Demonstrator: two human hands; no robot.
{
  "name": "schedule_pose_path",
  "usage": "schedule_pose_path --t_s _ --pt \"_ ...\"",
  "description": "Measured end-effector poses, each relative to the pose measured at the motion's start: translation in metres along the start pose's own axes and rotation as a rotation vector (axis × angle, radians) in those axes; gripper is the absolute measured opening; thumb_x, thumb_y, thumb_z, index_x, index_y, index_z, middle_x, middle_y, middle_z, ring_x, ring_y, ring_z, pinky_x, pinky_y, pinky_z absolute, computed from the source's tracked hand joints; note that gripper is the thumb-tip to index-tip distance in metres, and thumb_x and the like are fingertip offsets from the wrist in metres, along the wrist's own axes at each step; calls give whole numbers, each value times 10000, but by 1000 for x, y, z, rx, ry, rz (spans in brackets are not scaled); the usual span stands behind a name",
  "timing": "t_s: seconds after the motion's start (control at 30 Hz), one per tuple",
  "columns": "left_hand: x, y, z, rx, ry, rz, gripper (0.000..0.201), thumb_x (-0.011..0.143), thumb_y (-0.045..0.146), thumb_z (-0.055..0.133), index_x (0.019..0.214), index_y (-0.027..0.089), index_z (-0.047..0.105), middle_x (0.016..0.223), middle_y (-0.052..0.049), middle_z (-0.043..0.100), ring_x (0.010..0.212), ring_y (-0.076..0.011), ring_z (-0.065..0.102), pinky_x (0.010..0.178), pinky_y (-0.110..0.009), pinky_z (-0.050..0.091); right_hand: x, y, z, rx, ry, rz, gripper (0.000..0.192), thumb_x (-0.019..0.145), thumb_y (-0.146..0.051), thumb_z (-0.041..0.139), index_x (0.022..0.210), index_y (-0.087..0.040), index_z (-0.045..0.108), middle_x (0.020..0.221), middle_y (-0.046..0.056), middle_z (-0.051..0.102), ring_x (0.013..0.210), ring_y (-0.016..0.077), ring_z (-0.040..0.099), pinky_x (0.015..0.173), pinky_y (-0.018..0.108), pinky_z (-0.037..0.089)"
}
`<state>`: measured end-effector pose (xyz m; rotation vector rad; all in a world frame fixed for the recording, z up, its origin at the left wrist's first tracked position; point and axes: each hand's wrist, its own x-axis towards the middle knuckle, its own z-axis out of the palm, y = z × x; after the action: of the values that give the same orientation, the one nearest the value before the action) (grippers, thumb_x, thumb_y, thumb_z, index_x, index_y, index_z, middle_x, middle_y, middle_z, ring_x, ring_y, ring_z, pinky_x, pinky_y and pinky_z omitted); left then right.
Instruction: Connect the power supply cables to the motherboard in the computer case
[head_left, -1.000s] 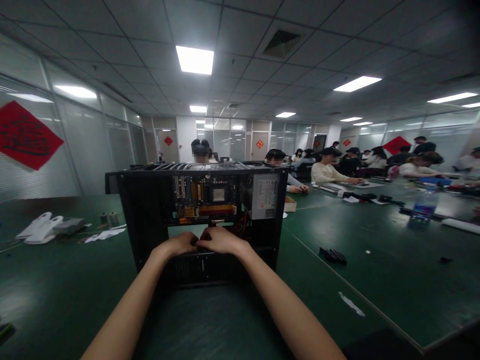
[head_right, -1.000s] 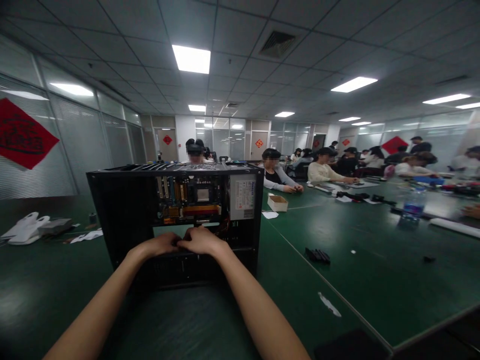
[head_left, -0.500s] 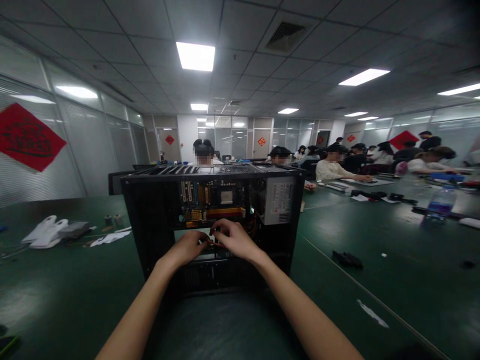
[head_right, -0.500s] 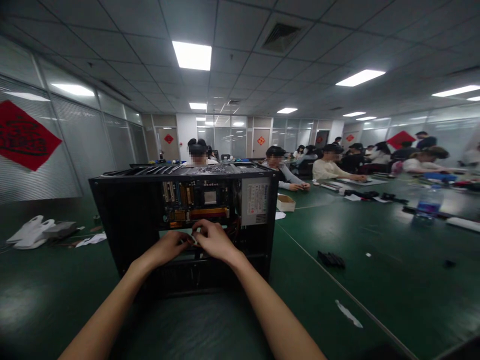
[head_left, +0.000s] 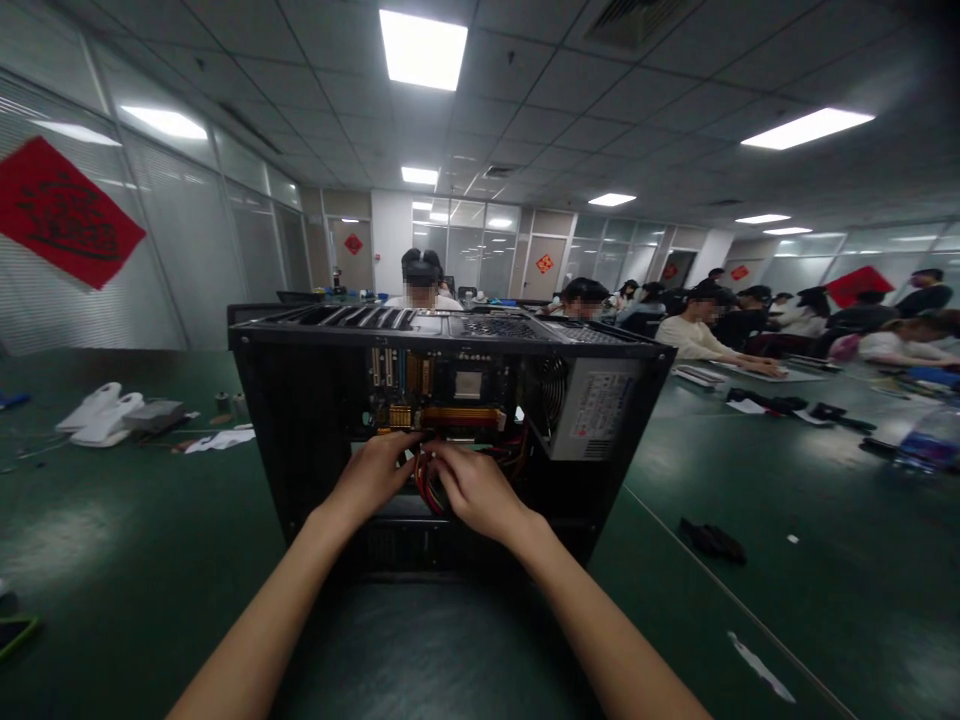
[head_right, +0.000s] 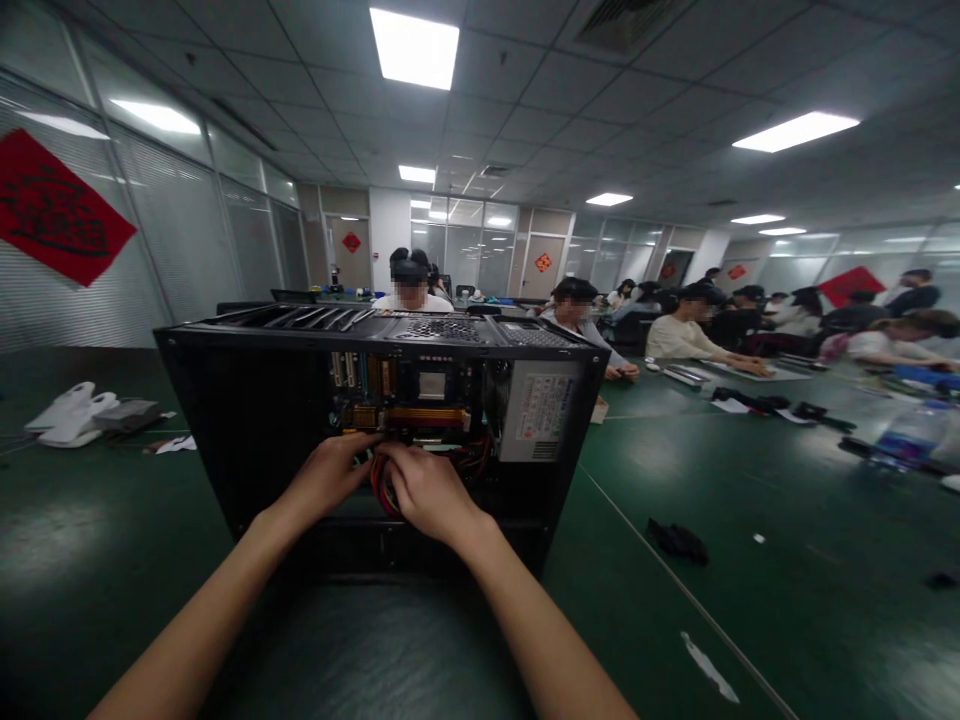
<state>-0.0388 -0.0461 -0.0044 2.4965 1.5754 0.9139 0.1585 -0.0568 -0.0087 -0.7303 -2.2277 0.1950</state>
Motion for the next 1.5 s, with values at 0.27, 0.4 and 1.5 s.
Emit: schedule_pose_path --t_s 0.27,0.4,1.5 --pt "1 9 -5 23 -57 51 404 875 221 551 1271 238 625 1179 -50 689 1075 -239 634 918 -307 468 2 -4 0 -340 -38 139 400 958 -144 412 1333 -228 523 1127 80 651 1059 202 561 890 292 476" --pt "5 6 -1 15 -45 87 379 869 244 575 1240 232 654 1190 -49 691 1103 -243 619 954 -312 455 -3 -8 -1 -501 -11 169 352 979 -204 408 1290 -232 569 1071 104 626 1029 233 515 811 306 488" --pt "10 13 11 -112 -273 127 422 960 288 397 1349 256 556 1323 -47 617 1284 -229 506 1095 -347 360 -2 20 -27 -576 -170 95 115 910 -162 518 995 -178 595 1001 82 585 978 237 550 754 327 471"
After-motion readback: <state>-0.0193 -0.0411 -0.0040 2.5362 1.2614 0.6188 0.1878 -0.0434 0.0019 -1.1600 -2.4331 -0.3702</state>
